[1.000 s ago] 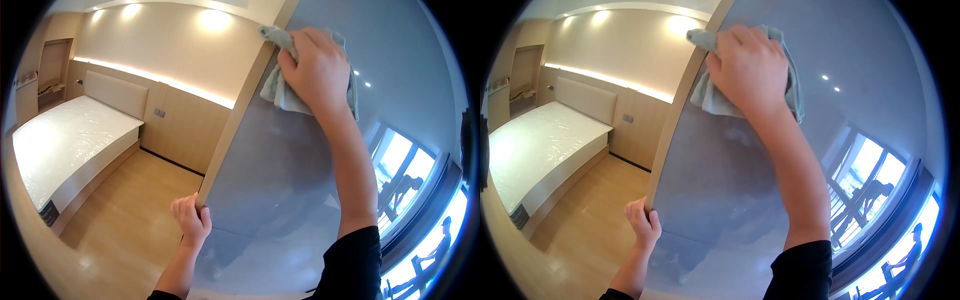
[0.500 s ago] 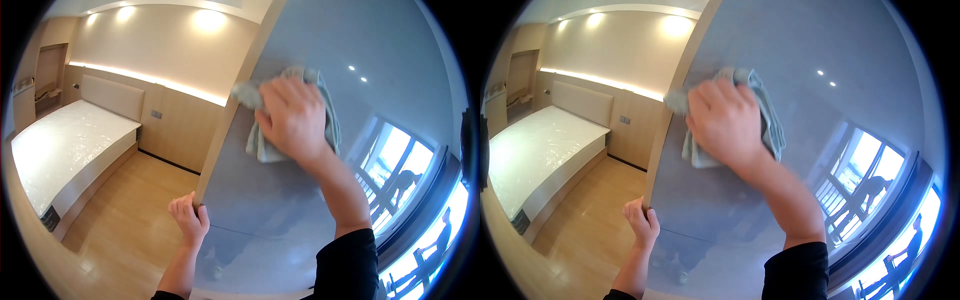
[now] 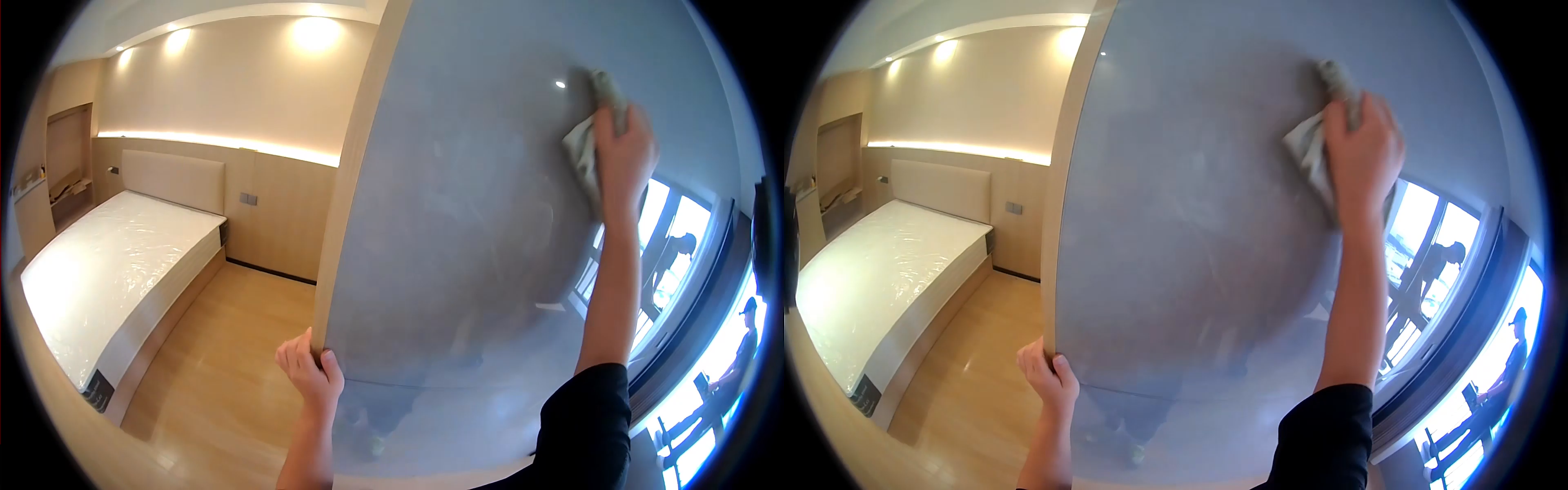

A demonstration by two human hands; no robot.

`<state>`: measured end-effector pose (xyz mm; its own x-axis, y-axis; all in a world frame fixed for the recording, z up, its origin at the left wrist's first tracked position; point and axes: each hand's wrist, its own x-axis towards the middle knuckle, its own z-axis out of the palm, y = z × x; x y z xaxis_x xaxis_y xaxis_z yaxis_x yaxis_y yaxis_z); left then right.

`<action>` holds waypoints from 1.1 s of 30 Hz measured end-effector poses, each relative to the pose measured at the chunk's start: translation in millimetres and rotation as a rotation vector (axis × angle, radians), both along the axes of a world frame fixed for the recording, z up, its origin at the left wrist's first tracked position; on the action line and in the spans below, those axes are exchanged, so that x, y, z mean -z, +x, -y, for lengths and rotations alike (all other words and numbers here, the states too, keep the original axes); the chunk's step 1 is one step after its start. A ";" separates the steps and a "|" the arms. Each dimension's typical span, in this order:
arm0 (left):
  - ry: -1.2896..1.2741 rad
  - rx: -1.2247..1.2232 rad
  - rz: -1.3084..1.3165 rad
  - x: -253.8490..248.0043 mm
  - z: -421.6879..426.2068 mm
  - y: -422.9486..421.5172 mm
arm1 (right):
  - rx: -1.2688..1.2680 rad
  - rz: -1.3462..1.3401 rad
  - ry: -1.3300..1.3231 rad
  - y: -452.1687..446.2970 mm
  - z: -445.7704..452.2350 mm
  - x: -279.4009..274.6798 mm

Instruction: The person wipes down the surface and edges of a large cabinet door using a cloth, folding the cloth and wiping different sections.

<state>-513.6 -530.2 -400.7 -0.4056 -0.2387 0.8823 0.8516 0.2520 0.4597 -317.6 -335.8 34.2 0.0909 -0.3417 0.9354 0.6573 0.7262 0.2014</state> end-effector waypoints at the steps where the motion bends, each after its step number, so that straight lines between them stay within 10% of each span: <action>1: 0.004 0.008 0.002 -1.5 0.3 0.5 | 0.004 -0.033 -0.053 5.7 0.4 -13.0; 10: 0.074 0.063 0.020 -4.7 -4.3 8.6 | -0.021 0.033 0.105 -27.0 25.6 -79.1; 17: 0.042 0.039 0.032 6.2 25.6 3.7 | -0.261 0.557 0.633 -113.1 138.6 72.0; 23: 0.007 0.002 0.030 2.3 22.1 3.5 | -0.190 0.218 0.295 -97.7 139.7 -18.7; 33: 0.011 -0.004 0.038 12.9 17.1 0.2 | -0.193 0.458 0.539 -114.0 131.2 46.1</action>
<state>-513.5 -547.4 -413.6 -0.4380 -0.2499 0.8635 0.8324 0.2500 0.4945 -431.6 -467.1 -11.9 -0.1636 -0.7827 0.6005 0.2920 0.5431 0.7873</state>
